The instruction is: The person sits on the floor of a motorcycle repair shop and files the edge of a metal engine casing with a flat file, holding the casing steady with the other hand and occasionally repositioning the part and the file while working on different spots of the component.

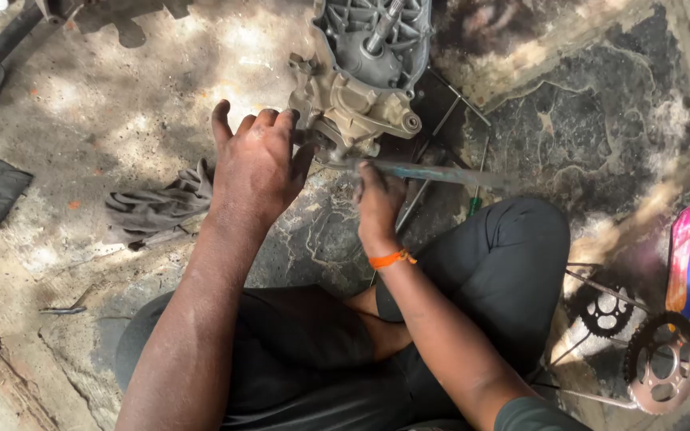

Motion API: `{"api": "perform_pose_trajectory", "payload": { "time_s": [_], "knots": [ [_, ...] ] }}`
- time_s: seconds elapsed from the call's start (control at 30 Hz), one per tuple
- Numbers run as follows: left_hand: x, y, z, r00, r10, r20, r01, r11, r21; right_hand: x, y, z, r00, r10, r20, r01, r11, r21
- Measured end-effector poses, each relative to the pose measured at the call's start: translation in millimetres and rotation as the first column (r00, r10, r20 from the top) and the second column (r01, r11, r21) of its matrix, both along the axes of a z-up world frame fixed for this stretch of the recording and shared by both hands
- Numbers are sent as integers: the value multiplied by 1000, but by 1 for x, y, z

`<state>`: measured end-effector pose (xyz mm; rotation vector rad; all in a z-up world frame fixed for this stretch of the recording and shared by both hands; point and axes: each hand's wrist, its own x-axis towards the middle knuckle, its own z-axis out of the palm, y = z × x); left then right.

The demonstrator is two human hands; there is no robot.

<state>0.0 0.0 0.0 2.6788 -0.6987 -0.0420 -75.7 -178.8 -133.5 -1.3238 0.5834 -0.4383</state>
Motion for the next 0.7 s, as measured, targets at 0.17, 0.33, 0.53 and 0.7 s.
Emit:
{"api": "perform_pose_trajectory", "payload": {
  "time_s": [0.17, 0.33, 0.53, 0.7],
  "knots": [
    [2, 0, 4, 998, 13, -69, -10, 999, 47, -5, 7, -3, 998, 56, -2, -56, 998, 18],
    [-3, 5, -6, 999, 14, 43, -11, 998, -57, -5, 12, -13, 997, -12, -77, 22, 990, 140],
    [3, 5, 4, 999, 19, -30, -20, 999, -33, -12, -12, -38, 1000, -29, 8, 28, 1000, 12],
    [8, 6, -3, 1000, 16, 0, -16, 998, -59, -7, -28, -46, 994, -99, -40, 99, 995, -5]
  ]
}}
